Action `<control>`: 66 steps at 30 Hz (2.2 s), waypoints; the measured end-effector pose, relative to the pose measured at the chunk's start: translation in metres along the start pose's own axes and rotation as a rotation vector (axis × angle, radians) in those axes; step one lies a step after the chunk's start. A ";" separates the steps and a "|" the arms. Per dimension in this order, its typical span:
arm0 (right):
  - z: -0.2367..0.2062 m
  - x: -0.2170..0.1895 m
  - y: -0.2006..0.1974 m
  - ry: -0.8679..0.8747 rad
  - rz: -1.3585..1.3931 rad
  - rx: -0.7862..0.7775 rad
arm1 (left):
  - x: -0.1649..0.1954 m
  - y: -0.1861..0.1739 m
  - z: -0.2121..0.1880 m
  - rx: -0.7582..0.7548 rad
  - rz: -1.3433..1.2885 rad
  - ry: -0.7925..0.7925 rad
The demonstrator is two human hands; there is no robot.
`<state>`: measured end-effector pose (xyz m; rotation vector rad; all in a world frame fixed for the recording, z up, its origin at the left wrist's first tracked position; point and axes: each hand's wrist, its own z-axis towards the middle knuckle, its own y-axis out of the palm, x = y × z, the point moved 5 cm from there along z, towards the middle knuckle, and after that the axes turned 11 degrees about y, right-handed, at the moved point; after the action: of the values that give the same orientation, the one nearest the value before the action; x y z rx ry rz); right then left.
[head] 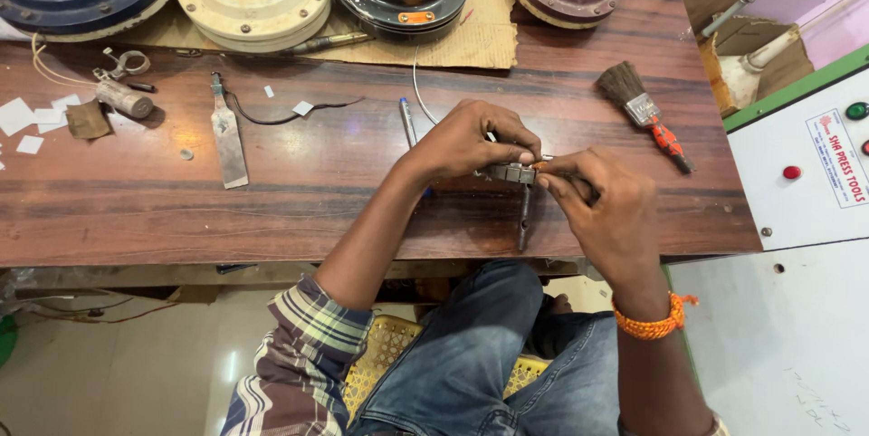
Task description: The person sits at a workbench and fits copper segments into the slots of an electric motor armature, pressing each piece into place by hand and rotating the armature to work around it. They continue inserting the copper pieces into successive slots around the rotor.
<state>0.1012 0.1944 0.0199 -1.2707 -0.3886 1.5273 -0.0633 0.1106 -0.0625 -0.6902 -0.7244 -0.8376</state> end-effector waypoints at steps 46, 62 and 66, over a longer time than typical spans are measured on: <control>0.005 0.019 -0.022 -0.083 0.006 0.084 | 0.058 0.048 -0.039 0.310 0.697 0.139; 0.005 0.016 -0.025 -0.095 0.019 0.018 | 0.053 0.054 -0.040 0.346 0.765 0.155; 0.004 0.015 -0.027 -0.091 0.048 0.028 | 0.051 0.055 -0.041 0.349 0.768 0.148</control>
<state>0.1129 0.2192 0.0343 -1.1989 -0.3962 1.6296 0.0184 0.0855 -0.0593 -0.5193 -0.3993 -0.0502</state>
